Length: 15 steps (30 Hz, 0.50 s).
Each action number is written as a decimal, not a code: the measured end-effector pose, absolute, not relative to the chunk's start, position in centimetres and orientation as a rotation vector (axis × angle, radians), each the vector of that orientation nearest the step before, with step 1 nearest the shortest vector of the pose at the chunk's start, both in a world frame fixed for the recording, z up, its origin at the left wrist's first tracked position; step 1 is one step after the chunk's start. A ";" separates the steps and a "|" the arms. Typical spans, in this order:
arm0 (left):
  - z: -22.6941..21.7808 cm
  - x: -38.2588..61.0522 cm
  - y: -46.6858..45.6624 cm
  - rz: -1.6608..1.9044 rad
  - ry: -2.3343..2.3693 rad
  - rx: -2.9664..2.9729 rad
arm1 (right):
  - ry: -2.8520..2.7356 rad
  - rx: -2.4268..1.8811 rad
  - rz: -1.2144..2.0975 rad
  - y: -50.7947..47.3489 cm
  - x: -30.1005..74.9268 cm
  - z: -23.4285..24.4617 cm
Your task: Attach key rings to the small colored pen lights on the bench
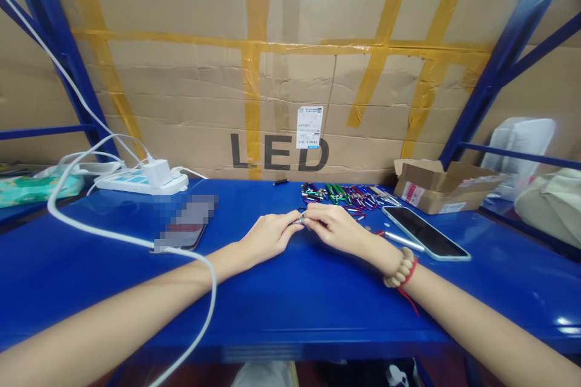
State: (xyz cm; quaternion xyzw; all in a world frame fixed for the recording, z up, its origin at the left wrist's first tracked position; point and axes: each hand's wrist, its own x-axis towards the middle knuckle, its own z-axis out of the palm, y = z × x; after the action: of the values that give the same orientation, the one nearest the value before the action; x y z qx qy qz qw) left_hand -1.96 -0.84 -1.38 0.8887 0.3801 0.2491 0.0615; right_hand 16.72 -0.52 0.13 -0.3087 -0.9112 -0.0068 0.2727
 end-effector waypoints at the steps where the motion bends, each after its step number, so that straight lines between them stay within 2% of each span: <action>1: -1.4 -2.0 -0.9 0.747 1.159 2.698 | -2.434 -0.846 0.030 -0.6 16.6 0.1; 7: -1.0 -1.7 -1.1 0.755 1.164 2.642 | -2.366 -0.940 0.355 -0.3 16.3 0.3; 11: -0.6 -1.6 -0.8 0.771 1.231 2.527 | -2.323 -0.982 0.432 0.1 16.8 1.2; 15: -0.9 -1.8 0.1 0.993 1.393 2.264 | -2.040 -1.104 0.399 0.8 18.3 2.6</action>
State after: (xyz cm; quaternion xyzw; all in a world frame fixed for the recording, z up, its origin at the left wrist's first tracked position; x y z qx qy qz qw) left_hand -1.81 0.14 -0.94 0.7887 0.4852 0.3458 0.1513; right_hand 18.27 0.82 2.60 -0.4332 -0.8004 0.1564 0.3836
